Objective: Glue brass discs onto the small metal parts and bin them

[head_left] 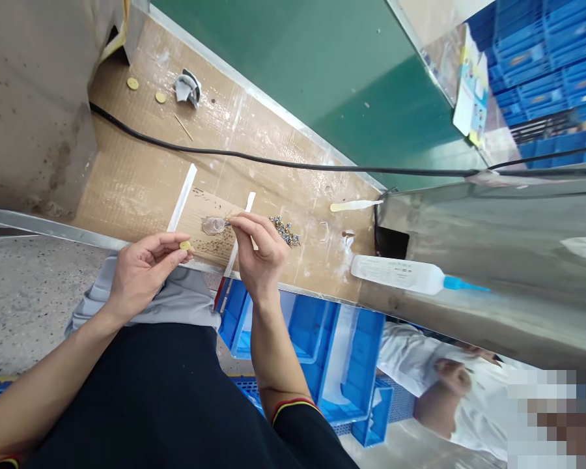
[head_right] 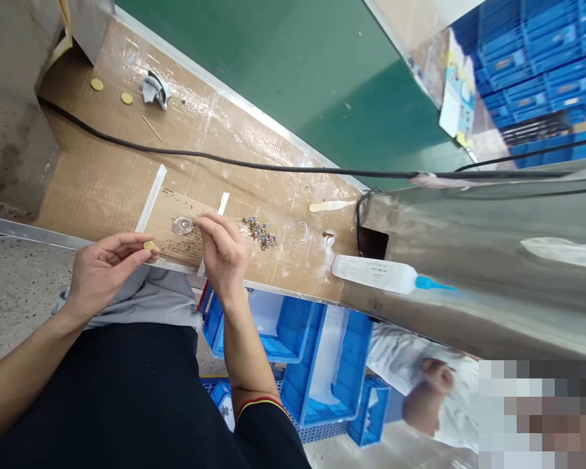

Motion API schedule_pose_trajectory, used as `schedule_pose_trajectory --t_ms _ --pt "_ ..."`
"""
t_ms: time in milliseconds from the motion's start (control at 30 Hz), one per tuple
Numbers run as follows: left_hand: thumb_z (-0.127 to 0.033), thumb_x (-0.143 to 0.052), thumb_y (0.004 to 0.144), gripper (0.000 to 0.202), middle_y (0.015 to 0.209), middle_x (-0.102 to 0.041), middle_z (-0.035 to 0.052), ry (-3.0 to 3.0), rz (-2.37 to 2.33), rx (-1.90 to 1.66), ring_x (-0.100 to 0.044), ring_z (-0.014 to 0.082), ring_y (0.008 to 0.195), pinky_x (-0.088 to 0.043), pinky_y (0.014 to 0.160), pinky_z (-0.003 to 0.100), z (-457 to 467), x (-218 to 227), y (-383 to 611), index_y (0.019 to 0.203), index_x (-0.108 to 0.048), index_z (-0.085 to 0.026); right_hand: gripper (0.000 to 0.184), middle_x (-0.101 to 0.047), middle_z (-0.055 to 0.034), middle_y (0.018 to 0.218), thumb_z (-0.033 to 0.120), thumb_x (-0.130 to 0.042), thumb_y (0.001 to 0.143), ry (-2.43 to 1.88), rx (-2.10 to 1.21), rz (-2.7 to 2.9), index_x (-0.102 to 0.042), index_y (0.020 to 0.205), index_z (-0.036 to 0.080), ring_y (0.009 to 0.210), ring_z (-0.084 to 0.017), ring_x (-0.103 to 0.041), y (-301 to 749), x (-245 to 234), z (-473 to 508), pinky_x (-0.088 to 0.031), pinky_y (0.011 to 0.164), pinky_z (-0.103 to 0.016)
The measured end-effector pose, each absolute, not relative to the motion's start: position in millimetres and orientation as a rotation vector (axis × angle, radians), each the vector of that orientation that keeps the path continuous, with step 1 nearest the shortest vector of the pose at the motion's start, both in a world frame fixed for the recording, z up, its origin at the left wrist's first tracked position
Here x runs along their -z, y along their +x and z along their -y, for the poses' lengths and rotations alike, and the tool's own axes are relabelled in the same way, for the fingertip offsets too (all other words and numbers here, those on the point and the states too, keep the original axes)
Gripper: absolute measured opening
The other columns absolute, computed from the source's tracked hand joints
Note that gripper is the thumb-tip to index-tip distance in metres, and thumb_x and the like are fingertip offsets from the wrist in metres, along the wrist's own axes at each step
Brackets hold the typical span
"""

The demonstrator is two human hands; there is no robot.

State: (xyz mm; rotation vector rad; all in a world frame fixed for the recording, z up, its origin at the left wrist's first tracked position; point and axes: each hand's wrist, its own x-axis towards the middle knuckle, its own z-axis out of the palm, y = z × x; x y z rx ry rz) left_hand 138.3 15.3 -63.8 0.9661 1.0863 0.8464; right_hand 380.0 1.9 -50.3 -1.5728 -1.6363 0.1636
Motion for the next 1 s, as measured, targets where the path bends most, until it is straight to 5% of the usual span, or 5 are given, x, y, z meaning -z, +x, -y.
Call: schedule_pose_trajectory --t_ms 1000 --pt "-0.047 -0.094 0.104 0.036 0.112 -0.094 0.009 0.954 -1.079 -0.839 -0.093 0.0247 0.104 -0.076 0.102 0.034 -12.5 63.1 140.5 0.131 -0.091 -0.023 0.027 -0.089 -0.0066 0.117 0.019 -0.065 0.118 -1.593 0.087 1.643 -0.089 0.124 0.031 0.109 -0.023 -0.087 380.9 55.4 -1.5 -0.072 0.099 -0.041"
